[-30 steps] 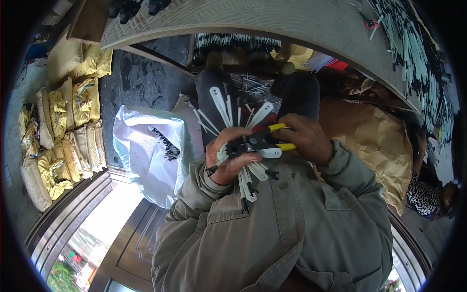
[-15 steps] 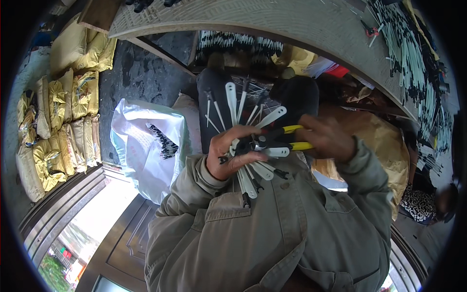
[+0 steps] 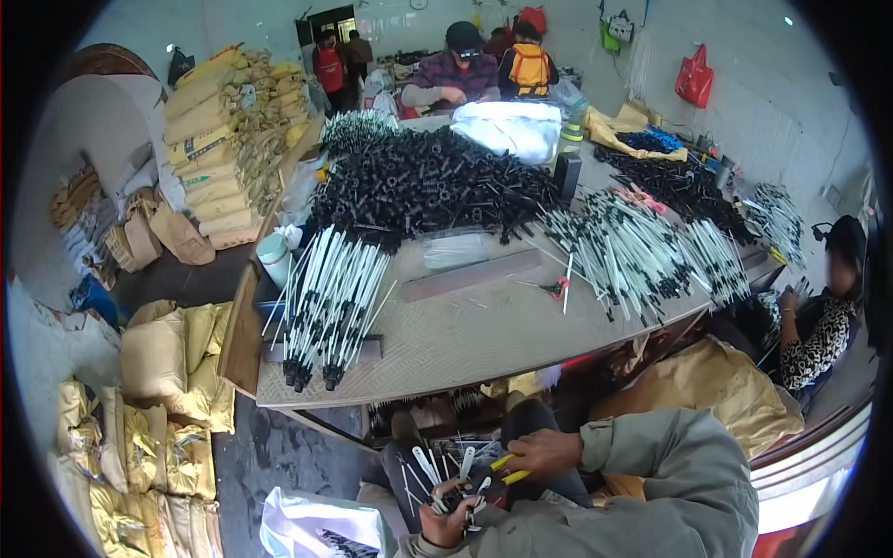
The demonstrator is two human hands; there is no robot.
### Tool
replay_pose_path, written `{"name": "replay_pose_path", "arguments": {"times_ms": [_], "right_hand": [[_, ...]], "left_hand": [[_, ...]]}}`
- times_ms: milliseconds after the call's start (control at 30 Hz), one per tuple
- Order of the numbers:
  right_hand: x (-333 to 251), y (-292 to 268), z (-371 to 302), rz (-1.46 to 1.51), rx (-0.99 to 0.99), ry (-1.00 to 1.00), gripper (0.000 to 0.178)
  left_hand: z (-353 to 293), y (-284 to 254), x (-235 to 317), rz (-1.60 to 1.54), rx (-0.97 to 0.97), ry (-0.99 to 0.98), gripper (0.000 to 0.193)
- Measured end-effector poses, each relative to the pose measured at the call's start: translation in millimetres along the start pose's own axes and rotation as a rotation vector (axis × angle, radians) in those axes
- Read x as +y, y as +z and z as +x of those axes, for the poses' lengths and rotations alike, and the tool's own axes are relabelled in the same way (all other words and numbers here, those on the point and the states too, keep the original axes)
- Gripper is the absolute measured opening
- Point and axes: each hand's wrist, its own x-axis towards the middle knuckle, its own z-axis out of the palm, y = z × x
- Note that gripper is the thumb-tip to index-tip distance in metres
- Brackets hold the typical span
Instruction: Assembling and crimping bundles of wires into connectors at a production workbench.
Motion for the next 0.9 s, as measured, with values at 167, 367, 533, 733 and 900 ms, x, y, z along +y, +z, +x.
{"name": "replay_pose_path", "arguments": {"times_ms": [167,367,533,733,900], "right_hand": [[7.5,-3.6,-6.8,-0.03,0.044,-0.026,0.023],[-9.0,17.3,-9.3,0.095,0.136,0.027,0.022],[-12.7,2.9,-13.1,0.321,-0.021,0.027,0.027],[-11.1,-85.6,6.1,0.889,-0.58,0.211,0.046],[-19.3,-106.3,24.6,0.741,-0.651,0.249,0.033]], "left_hand": [[5.0,7.9,-1.5,-0.075,-0.005,-0.065,0.03],[-2.5,10.0,2.0,-0.096,0.061,-0.056,0.027],[-4.8,-2.6,14.2,-0.029,-0.078,-0.153,0.03],[-10.8,-16.7,-8.0,-0.273,-0.297,-0.369,0.041],[1.4,-20.2,0.9,-0.243,-0.408,-0.093,0.043]]}}
